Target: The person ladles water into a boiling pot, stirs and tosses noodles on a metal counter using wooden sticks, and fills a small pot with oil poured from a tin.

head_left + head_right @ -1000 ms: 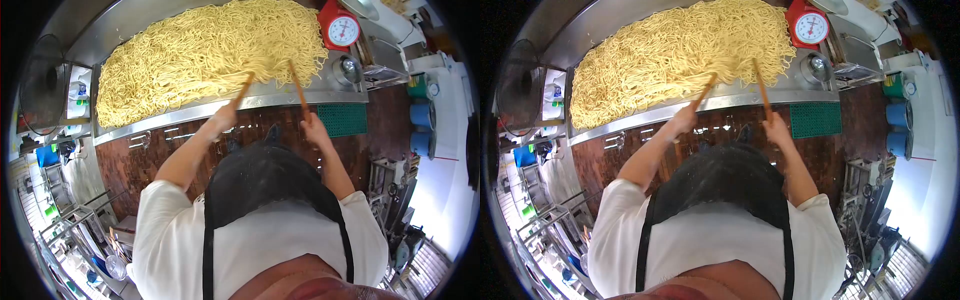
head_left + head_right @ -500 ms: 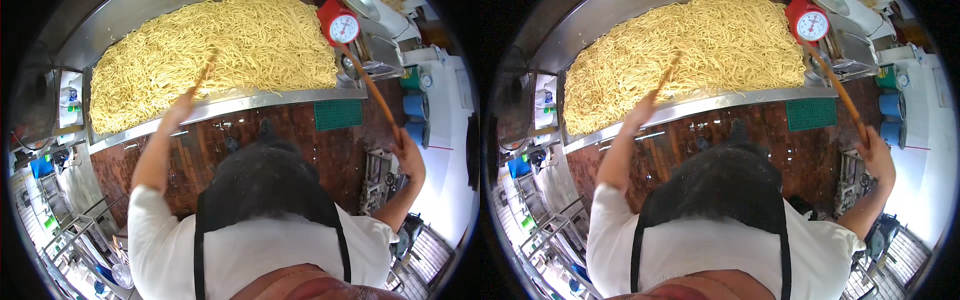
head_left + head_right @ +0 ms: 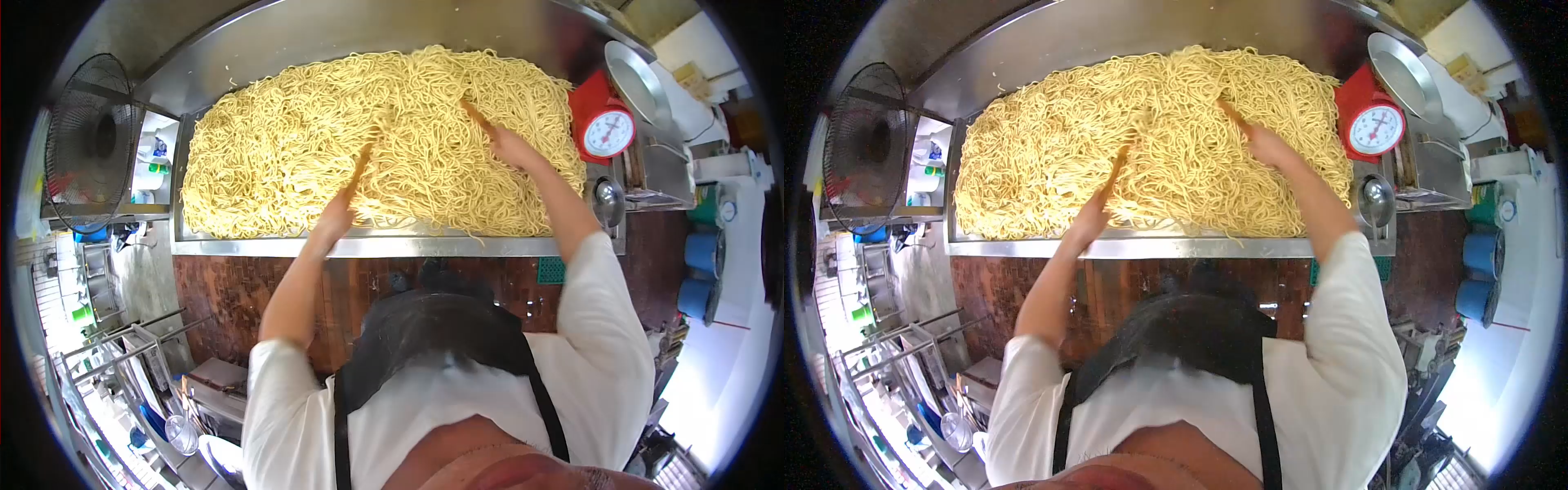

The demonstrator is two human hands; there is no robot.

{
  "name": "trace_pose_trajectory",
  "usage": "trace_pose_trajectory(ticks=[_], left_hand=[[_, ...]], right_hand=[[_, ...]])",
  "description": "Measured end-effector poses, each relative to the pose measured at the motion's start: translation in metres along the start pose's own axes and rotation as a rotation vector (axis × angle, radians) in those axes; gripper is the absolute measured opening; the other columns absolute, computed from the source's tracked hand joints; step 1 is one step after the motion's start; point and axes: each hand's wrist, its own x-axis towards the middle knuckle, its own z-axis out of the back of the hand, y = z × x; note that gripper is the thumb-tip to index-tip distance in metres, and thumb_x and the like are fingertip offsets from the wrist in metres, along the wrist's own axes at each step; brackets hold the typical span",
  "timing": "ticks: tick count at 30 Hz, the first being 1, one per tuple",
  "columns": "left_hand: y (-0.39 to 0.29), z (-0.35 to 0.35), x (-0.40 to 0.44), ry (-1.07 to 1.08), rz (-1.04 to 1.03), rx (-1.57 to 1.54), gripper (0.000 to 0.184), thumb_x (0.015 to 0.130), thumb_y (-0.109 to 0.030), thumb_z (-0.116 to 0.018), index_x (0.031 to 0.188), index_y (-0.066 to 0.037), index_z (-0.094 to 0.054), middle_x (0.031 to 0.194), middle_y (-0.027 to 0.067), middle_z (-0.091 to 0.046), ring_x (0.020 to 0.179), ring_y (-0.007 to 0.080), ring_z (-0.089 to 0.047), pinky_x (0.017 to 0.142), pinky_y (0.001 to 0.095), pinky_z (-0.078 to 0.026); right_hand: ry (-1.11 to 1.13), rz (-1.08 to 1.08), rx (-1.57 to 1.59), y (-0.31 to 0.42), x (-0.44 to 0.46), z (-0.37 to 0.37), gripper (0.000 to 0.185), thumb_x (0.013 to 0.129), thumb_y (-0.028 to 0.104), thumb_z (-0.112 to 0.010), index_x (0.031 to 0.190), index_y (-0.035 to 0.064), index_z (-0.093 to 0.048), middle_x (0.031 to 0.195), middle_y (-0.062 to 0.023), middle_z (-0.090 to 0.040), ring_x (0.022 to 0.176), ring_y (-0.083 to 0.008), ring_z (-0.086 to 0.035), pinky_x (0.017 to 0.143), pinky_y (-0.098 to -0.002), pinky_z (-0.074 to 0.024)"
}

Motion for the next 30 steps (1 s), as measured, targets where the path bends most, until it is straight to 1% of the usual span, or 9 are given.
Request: trace_pose_trajectory(ticks=[3, 10, 13, 14, 17, 23, 26, 27, 30], left_hand=[[-0.099, 0.012, 0.075, 0.153, 0.274, -0.393, 0.058, 0.090, -0.018, -0.063, 0.139, 0.002, -0.041, 0.080, 0.0115, -0.064, 0.061, 0.0180, -0.057, 0.055, 0.0311, -0.049], [-0.050, -0.034, 0.067, 0.122, 0.172, -0.447, 0.053, 0.089, -0.007, -0.060, 0.138, 0.003, -0.042, 0.095, 0.0125, -0.063, 0.080, 0.0163, -0.062, 0.071, 0.0306, -0.051], [-0.143, 0.044, 0.077, 0.239, 0.222, -0.597, 0.047, 0.091, -0.009, -0.061, 0.133, 0.002, -0.044, 0.084, 0.0073, -0.060, 0.071, 0.0119, -0.058, 0.061, 0.0270, -0.048], [-0.138, 0.049, 0.068, 0.152, 0.141, -0.740, 0.046, 0.093, -0.015, -0.063, 0.133, -0.005, -0.043, 0.063, -0.0022, -0.045, 0.043, 0.0082, -0.040, 0.038, 0.0255, -0.033], [-0.045, 0.080, 0.033, 0.241, 0.126, -0.529, 0.055, 0.092, -0.017, -0.066, 0.141, -0.008, -0.041, 0.070, -0.0030, -0.045, 0.052, 0.0075, -0.041, 0.043, 0.0251, -0.034], [0.022, 0.263, -0.142, 0.475, 0.424, -0.176, 0.054, 0.088, -0.013, -0.065, 0.138, -0.003, -0.047, 0.096, 0.0126, -0.067, 0.089, 0.0256, -0.064, 0.081, 0.0375, -0.049], [0.044, 0.224, -0.139, 0.422, 0.238, 0.175, 0.052, 0.088, -0.010, -0.063, 0.137, -0.003, -0.046, 0.100, 0.0217, -0.067, 0.097, 0.0391, -0.064, 0.086, 0.0432, -0.049], [0.074, 0.180, -0.122, 0.325, 0.102, 0.057, 0.050, 0.088, -0.010, -0.062, 0.135, -0.003, -0.046, 0.105, 0.0273, -0.065, 0.103, 0.0473, -0.059, 0.089, 0.0484, -0.047], [0.064, 0.086, -0.032, 0.243, 0.056, -0.169, 0.051, 0.088, -0.015, -0.064, 0.133, 0.001, -0.046, 0.092, 0.0209, -0.064, 0.080, 0.0301, -0.063, 0.073, 0.0392, -0.050]], right_hand=[[0.033, 0.099, 0.081, 0.035, 0.033, -0.009, 0.039, 0.092, 0.015, -0.051, 0.128, -0.0007, -0.049, 0.098, -0.0198, -0.065, 0.089, -0.0319, -0.064, 0.079, -0.0433, -0.0496], [0.016, -0.036, 0.422, 0.039, -0.018, -0.083, 0.032, 0.094, 0.024, -0.057, 0.115, 0.0004, -0.050, 0.083, -0.0107, -0.055, 0.070, -0.0212, -0.055, 0.064, -0.0354, -0.0461], [-0.058, -0.120, 0.645, 0.107, -0.048, -0.030, 0.028, 0.094, 0.022, -0.059, 0.112, 0.0025, -0.051, 0.084, -0.0094, -0.056, 0.072, -0.0206, -0.055, 0.067, -0.0379, -0.0469], [-0.129, -0.056, 0.586, 0.100, -0.057, -0.015, 0.028, 0.093, 0.021, -0.060, 0.112, 0.0029, -0.051, 0.086, -0.0108, -0.057, 0.074, -0.0227, -0.057, 0.070, -0.0392, -0.0475], [-0.386, 0.092, 0.188, 0.035, -0.095, -0.017, 0.031, 0.090, 0.017, -0.062, 0.114, 0.0024, -0.050, 0.097, -0.0187, -0.062, 0.090, -0.0340, -0.062, 0.080, -0.0435, -0.0487], [0.056, -0.240, 0.063, 0.037, -0.267, 0.046, 0.046, 0.084, 0.000, -0.057, 0.130, 0.0018, -0.053, 0.112, -0.0224, -0.063, 0.108, -0.0390, -0.061, 0.090, -0.0435, -0.0473], [-0.059, 0.063, 0.010, 0.013, -0.228, -0.056, 0.049, 0.084, 0.004, -0.056, 0.132, 0.0027, -0.052, 0.116, -0.0244, -0.062, 0.109, -0.0412, -0.059, 0.093, -0.0459, -0.0466], [0.060, -0.195, 0.024, 0.007, -0.181, -0.099, 0.050, 0.085, 0.006, -0.054, 0.134, -0.0014, -0.048, 0.114, -0.0278, -0.060, 0.111, -0.0429, -0.057, 0.096, -0.0457, -0.0456], [-0.149, 0.004, 0.312, 0.094, -0.071, -0.138, 0.032, 0.088, 0.017, -0.056, 0.112, -0.0036, -0.051, 0.101, -0.0296, -0.061, 0.099, -0.0437, -0.060, 0.086, -0.0481, -0.0469]])
